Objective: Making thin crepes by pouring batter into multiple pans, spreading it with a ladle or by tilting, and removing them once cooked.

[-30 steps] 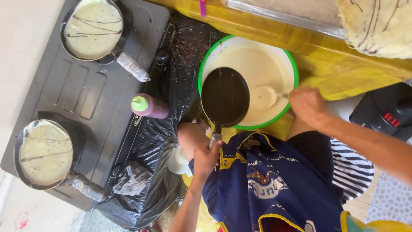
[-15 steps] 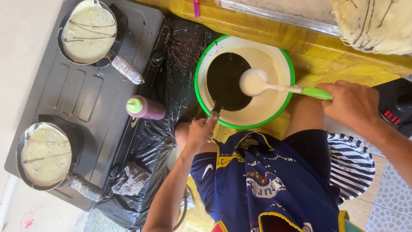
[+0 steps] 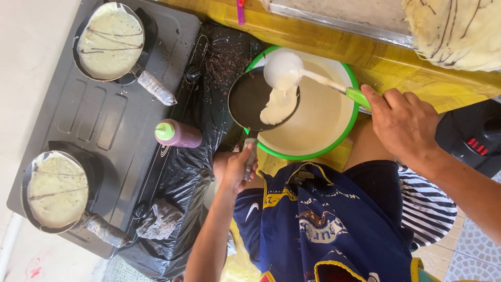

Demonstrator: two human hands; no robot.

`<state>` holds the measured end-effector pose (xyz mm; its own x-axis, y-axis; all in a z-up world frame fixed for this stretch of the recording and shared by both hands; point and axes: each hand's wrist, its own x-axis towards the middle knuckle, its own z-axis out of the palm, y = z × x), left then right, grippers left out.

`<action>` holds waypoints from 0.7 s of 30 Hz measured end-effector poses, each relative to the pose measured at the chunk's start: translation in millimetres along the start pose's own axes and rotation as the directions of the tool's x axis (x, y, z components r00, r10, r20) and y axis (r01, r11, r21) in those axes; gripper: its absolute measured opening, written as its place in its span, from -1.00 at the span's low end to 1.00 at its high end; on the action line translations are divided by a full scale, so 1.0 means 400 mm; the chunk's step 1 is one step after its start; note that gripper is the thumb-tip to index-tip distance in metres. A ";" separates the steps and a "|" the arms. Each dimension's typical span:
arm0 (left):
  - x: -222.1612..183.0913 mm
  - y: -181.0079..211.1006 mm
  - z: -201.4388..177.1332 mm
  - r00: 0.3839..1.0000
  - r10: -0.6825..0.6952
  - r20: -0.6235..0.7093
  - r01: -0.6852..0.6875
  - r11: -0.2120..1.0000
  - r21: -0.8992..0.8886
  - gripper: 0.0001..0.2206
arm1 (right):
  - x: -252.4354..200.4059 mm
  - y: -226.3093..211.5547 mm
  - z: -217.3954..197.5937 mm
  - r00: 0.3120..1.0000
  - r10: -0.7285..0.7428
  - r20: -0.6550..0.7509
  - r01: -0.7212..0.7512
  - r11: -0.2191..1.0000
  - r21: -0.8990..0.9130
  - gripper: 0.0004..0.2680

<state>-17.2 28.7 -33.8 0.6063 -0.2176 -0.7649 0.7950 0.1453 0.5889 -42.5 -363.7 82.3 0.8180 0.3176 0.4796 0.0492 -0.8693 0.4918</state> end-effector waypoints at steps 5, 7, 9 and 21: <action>0.077 -0.206 -0.006 0.955 0.038 0.295 0.081 0.922 -0.380 -0.58 | 0.062 -0.002 -0.062 0.999 -0.010 -0.051 0.010 1.000 -0.002 -0.73; 0.102 -0.279 0.025 0.892 0.235 0.387 -0.061 0.909 -0.412 -0.66 | 0.079 -0.005 -0.107 0.997 -0.067 -0.028 0.067 0.998 -0.019 -0.73; 0.122 -0.289 0.078 0.898 0.331 0.291 -0.207 0.899 -0.386 -0.67 | 0.074 0.004 -0.146 0.996 -0.085 -0.013 0.085 0.996 -0.027 -0.74; 0.031 -0.057 0.179 0.948 0.088 0.306 -0.028 0.981 -0.193 -0.61 | 0.018 -0.010 -0.236 0.996 -0.060 0.073 0.057 0.998 0.041 -0.74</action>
<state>-29.2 -46.4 -37.9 0.6392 -0.4891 -0.5935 0.7659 0.3350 0.5488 -91.0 -322.4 152.4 0.8531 0.3406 0.3952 0.1193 -0.8648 0.4877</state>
